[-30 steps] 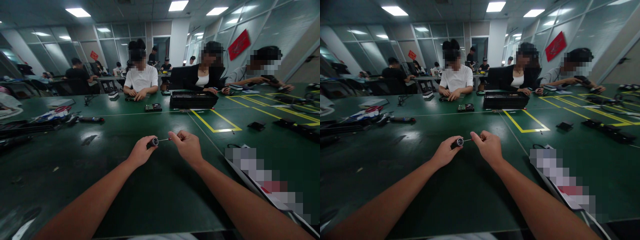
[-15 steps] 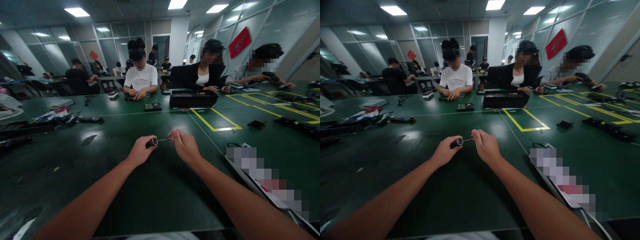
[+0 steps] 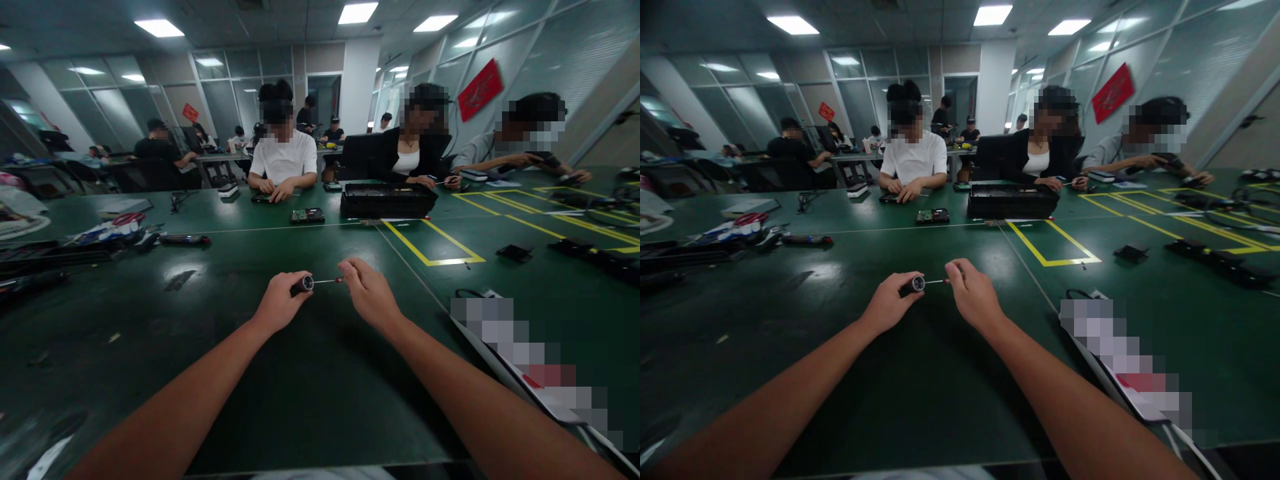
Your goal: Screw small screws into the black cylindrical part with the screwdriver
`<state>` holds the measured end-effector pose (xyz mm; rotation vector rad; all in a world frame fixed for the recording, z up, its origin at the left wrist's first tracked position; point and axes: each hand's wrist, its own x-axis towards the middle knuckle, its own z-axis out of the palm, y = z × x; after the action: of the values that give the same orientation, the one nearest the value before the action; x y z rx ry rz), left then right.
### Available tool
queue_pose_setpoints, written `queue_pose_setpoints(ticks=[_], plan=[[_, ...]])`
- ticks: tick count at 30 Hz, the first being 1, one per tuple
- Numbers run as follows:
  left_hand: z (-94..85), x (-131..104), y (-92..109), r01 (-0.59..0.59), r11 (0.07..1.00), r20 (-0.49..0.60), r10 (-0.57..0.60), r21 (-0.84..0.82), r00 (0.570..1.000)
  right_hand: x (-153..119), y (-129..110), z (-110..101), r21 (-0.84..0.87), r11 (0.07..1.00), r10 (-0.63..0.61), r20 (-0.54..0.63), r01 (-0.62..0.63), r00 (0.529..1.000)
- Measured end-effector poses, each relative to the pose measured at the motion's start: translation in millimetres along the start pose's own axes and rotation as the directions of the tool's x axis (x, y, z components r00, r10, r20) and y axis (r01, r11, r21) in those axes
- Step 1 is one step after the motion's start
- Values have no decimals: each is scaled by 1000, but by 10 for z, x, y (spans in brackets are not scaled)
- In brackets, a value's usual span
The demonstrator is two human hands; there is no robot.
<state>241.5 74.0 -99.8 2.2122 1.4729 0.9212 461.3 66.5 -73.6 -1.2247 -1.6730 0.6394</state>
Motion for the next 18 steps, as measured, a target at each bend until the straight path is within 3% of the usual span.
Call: queue_pose_setpoints(ticks=[7, 13, 18], plan=[[-7, 6, -1, -27, 1000, -2, 27, 16, 1000, -5, 63, 44, 103, 992, -75, 24, 72, 997], [18, 9, -1, -62, 998, 0, 62, 31, 998, 23, 33, 16, -9, 1000, 13, -10, -13, 1000], [25, 8, 6, -65, 997, 18, 64, 34, 998, 23, 88, 35, 197, 980, 20, -26, -15, 999]])
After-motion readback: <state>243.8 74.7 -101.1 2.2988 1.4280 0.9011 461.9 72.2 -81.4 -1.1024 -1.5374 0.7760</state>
